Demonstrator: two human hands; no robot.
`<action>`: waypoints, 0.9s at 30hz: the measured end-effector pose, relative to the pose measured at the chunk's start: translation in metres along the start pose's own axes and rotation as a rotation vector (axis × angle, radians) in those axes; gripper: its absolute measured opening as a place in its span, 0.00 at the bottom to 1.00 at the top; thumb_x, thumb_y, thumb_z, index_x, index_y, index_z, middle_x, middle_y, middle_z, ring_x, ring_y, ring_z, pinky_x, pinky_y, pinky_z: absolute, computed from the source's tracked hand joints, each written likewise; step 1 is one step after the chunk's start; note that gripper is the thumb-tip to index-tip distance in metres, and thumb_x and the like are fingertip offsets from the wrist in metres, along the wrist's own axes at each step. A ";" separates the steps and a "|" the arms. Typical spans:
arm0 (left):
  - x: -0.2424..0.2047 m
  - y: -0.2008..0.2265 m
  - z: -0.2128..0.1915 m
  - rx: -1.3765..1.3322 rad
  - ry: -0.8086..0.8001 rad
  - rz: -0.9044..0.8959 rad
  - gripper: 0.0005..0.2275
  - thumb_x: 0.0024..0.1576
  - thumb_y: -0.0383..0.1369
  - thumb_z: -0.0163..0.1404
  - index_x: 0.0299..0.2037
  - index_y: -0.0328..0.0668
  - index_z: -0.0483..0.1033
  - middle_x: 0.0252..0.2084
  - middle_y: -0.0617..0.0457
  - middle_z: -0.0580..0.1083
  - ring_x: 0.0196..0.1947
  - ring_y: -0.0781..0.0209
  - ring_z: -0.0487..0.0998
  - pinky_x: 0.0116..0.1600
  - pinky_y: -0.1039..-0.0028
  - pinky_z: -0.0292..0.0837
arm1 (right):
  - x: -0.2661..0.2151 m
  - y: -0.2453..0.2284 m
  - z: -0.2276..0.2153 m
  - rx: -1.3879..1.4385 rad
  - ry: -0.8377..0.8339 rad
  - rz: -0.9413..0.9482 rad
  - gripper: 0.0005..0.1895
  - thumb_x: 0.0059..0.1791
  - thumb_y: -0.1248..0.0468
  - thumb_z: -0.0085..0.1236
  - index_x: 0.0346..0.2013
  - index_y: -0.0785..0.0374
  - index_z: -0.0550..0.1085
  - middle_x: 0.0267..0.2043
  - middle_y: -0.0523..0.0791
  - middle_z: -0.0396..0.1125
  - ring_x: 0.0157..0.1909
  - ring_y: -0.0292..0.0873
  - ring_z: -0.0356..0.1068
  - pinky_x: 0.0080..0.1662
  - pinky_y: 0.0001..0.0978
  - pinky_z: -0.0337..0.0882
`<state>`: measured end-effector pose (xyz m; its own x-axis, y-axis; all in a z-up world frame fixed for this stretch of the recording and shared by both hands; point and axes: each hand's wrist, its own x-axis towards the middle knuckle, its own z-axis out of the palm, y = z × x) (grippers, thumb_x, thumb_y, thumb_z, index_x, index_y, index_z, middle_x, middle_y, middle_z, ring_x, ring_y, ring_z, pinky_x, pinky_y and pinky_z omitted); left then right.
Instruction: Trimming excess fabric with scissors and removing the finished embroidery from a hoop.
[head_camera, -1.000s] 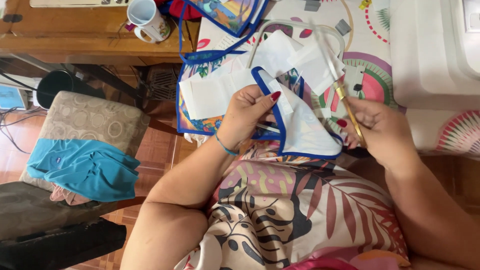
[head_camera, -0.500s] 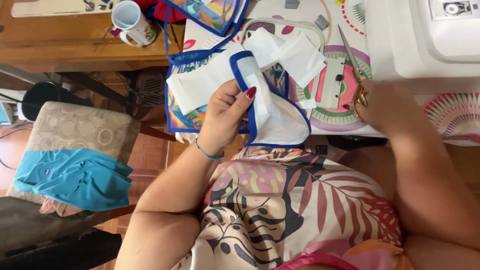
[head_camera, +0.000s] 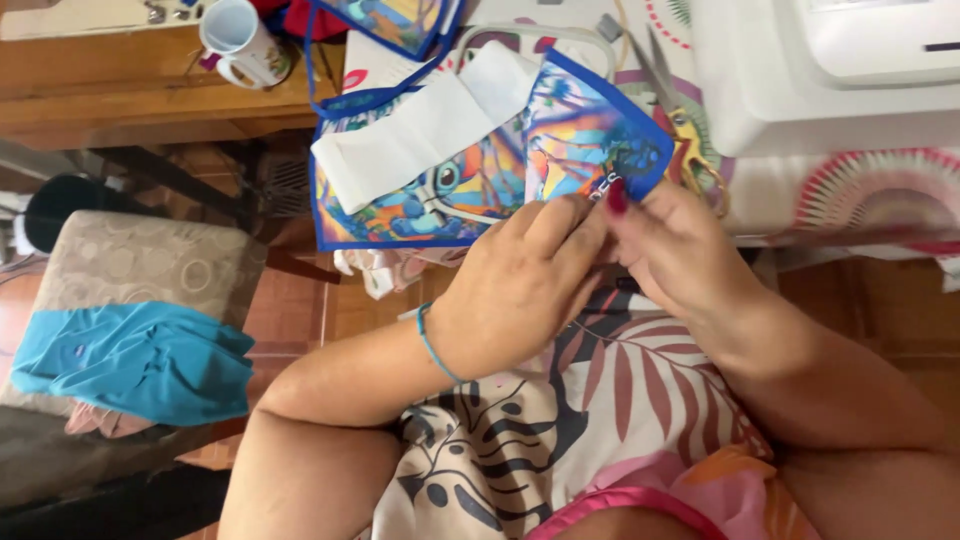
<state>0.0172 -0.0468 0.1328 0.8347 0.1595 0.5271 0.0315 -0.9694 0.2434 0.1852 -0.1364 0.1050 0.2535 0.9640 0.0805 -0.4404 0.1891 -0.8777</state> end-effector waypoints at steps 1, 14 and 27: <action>-0.003 -0.003 -0.002 -0.006 0.008 0.011 0.17 0.65 0.34 0.49 0.61 0.33 0.65 0.53 0.42 0.67 0.43 0.42 0.74 0.46 0.56 0.74 | 0.000 -0.002 -0.009 -0.011 0.006 -0.008 0.22 0.56 0.61 0.50 0.63 0.70 0.67 0.62 0.52 0.67 0.64 0.46 0.67 0.67 0.38 0.68; -0.042 0.003 0.043 -0.865 -0.404 -0.068 0.17 0.60 0.37 0.50 0.55 0.33 0.71 0.42 0.30 0.77 0.44 0.30 0.80 0.49 0.48 0.74 | -0.020 0.000 -0.034 0.256 -0.148 -0.105 0.26 0.60 0.50 0.35 0.68 0.57 0.66 0.67 0.52 0.66 0.67 0.56 0.67 0.67 0.58 0.69; -0.028 -0.005 0.050 -0.652 0.251 -0.027 0.25 0.64 0.41 0.51 0.65 0.28 0.66 0.61 0.38 0.71 0.65 0.52 0.72 0.69 0.73 0.65 | -0.030 0.023 0.001 0.027 -0.048 -0.155 0.15 0.53 0.70 0.52 0.55 0.64 0.75 0.55 0.52 0.74 0.53 0.52 0.76 0.58 0.52 0.77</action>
<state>0.0208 -0.0561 0.0762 0.6835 0.2960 0.6672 -0.3520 -0.6671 0.6566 0.1665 -0.1607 0.0827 0.2789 0.9307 0.2367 -0.4226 0.3403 -0.8400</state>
